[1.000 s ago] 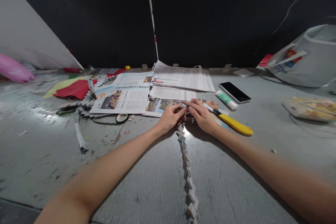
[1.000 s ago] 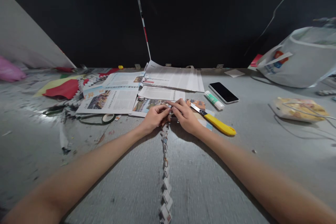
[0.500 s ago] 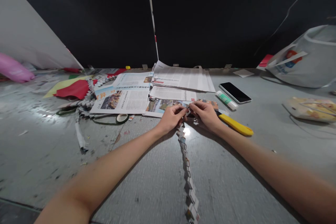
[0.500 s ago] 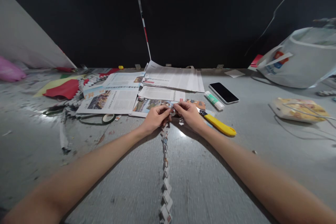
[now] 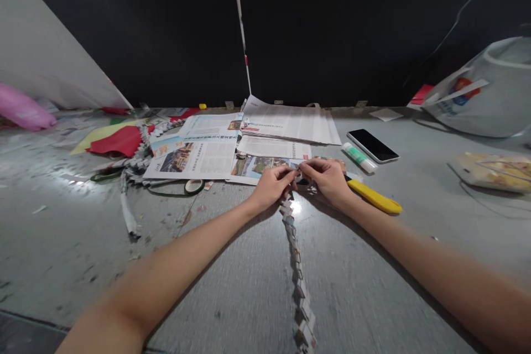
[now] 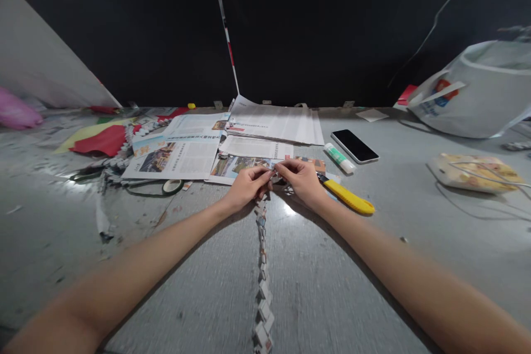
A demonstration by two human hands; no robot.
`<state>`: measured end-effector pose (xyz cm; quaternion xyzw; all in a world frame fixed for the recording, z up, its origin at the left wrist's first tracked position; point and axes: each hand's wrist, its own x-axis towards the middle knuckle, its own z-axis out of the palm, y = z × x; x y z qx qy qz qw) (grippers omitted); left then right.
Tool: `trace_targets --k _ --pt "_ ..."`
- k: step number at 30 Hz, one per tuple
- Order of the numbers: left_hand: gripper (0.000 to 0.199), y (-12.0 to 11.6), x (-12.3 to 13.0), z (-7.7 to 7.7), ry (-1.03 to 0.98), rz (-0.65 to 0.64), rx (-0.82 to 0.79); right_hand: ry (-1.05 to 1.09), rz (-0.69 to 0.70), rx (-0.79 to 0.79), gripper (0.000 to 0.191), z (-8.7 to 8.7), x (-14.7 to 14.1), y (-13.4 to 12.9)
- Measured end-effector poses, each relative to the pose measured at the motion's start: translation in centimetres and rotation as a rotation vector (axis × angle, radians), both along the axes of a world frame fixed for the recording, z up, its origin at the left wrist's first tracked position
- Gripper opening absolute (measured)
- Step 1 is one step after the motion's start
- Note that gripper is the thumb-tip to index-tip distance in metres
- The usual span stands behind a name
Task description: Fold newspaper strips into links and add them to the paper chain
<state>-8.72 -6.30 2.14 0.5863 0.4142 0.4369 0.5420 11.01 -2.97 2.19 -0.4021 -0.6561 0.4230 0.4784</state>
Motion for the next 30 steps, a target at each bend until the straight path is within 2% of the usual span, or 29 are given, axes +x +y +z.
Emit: trace_targets --k 3,8,13,19,30 --pt "0.038 0.1 0.0 0.0 -0.002 -0.006 -0.007 0.012 -0.059 0.007 0.044 0.1 0.0 -0.2" --pt "0.033 0.3 -0.1 -0.3 -0.024 -0.003 -0.018 0.026 -0.047 0.025 0.038 0.0 0.2 -0.2" --pt "0.040 0.5 -0.2 -0.6 -0.014 -0.006 -0.012 0.034 -0.061 0.044 0.030 -0.2 0.2 0.0" --pt "0.047 0.5 -0.3 -0.5 -0.013 -0.005 -0.014 0.013 -0.081 0.169 0.014 -0.6 -0.1 0.1" --pt "0.040 0.5 -0.2 -0.5 -0.023 -0.007 -0.039 -0.063 -0.090 0.158 0.020 -0.9 -0.2 -0.5"
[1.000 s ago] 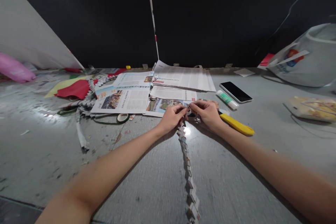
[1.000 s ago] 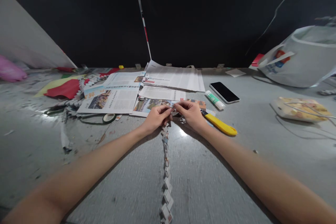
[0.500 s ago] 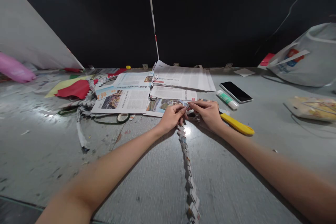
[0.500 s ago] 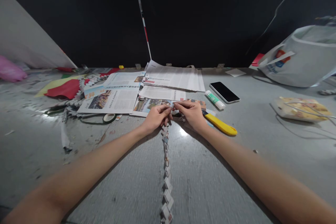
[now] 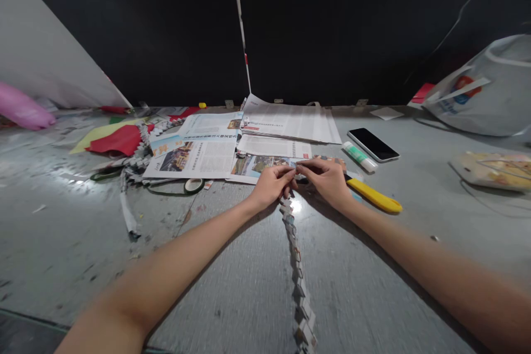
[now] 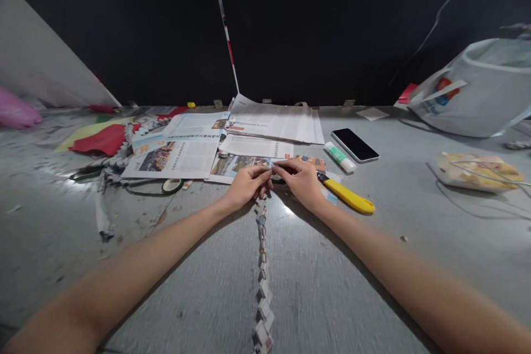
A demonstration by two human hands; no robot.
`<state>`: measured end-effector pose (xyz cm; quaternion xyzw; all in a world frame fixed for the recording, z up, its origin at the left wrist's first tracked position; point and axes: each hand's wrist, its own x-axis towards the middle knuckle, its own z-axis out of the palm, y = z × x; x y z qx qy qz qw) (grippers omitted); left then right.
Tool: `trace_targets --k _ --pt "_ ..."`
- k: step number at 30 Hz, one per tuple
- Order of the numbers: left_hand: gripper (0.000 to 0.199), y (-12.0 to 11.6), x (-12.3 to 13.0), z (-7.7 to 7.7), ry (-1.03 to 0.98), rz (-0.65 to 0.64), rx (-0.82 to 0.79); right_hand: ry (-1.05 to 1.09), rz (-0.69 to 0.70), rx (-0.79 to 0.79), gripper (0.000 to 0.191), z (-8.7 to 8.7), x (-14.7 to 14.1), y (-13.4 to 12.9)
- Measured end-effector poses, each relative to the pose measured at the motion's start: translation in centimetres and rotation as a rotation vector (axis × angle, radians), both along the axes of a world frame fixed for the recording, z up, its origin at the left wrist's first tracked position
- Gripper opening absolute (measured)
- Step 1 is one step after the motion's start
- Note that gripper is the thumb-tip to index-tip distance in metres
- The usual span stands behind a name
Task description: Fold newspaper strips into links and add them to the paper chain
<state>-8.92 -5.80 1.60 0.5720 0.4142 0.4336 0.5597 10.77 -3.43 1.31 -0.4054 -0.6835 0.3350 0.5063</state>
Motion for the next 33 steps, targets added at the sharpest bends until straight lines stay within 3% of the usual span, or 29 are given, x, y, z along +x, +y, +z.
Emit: trace_targets --k 12,33 --pt "0.036 -0.45 0.22 0.48 0.033 0.043 0.049 -0.029 0.070 -0.097 0.048 0.62 0.16 0.12" --pt "0.042 -0.50 0.18 0.63 0.047 0.029 0.055 -0.053 0.028 -0.038 0.039 0.50 0.18 -0.27"
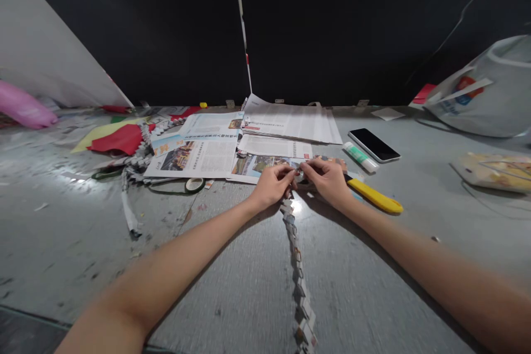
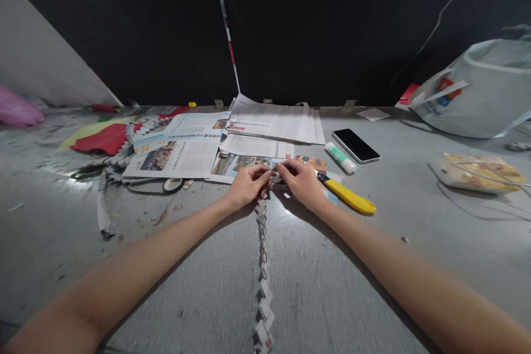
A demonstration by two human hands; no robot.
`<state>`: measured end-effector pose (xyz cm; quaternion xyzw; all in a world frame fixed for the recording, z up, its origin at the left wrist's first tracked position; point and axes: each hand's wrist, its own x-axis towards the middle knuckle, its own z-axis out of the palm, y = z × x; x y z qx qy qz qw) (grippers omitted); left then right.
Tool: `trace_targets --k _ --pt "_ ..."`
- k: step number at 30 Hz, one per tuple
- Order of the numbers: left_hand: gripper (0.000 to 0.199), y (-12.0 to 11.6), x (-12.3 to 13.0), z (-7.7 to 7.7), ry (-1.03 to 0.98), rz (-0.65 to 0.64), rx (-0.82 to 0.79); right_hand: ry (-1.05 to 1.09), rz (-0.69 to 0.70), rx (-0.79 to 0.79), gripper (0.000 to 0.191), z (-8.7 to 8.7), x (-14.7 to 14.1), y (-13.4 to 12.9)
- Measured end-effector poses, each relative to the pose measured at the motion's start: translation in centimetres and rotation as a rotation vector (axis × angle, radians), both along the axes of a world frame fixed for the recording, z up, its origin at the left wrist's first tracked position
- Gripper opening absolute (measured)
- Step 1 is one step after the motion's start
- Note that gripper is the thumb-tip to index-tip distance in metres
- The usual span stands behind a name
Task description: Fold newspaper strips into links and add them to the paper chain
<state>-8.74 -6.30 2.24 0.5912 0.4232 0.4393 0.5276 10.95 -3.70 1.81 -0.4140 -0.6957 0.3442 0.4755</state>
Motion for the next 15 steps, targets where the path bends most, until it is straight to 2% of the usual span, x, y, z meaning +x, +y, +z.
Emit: trace_targets --k 7,15 --pt "0.045 0.28 0.01 -0.41 -0.033 0.001 -0.001 -0.008 0.010 0.026 0.030 -0.18 -0.10 -0.18" --pt "0.041 0.43 -0.03 -0.65 -0.003 -0.003 0.003 -0.054 -0.070 0.202 0.038 0.00 -0.28 -0.85"
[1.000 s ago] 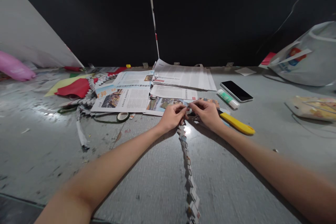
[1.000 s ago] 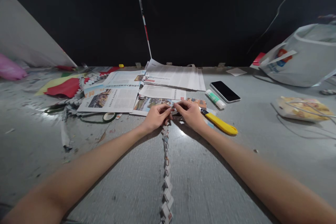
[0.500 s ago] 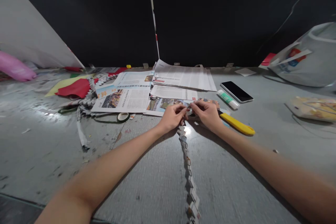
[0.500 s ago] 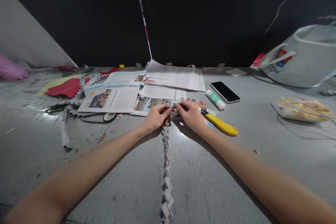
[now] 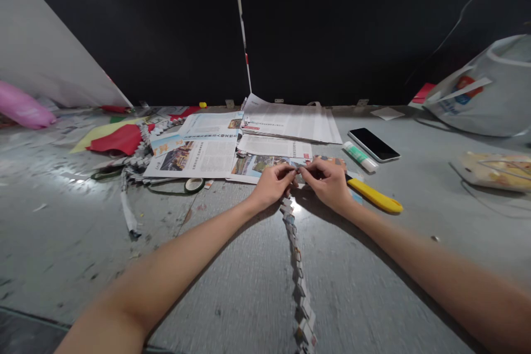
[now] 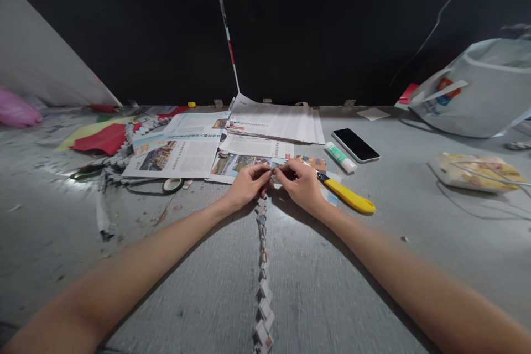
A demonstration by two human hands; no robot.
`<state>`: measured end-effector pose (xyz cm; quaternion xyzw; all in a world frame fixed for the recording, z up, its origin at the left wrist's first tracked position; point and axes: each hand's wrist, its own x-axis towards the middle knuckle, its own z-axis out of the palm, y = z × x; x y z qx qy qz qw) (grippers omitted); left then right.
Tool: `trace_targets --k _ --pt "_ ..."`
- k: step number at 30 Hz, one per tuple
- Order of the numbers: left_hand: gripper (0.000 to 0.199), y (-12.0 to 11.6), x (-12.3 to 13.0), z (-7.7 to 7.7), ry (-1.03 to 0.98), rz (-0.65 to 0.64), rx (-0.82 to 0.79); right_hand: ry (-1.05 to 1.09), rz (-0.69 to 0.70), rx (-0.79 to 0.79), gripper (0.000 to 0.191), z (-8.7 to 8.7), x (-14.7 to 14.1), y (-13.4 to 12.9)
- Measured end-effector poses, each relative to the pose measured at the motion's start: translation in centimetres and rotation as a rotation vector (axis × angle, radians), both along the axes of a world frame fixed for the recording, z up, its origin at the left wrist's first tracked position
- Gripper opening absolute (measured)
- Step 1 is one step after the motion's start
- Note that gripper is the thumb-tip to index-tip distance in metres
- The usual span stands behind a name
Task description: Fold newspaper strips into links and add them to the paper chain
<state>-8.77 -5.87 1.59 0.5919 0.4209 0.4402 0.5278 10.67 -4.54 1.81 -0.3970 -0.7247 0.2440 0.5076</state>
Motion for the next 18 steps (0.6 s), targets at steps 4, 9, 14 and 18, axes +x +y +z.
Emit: trace_targets --k 4,9,14,18 --pt "0.042 -0.01 0.02 0.01 -0.030 0.010 -0.007 -0.036 -0.012 0.071 0.036 0.45 -0.14 -0.32" --pt "0.041 -0.12 0.01 0.21 -0.081 0.052 -0.048 -0.095 0.099 0.088 0.026 0.69 -0.17 -0.63" --pt "0.042 -0.19 -0.03 0.54 -0.084 0.067 -0.079 -0.080 0.109 0.020 0.026 0.42 -0.09 -0.40" --pt "0.044 -0.03 -0.03 0.52 -0.075 0.093 -0.081 -0.024 0.129 -0.111 0.030 0.05 -0.08 0.11"
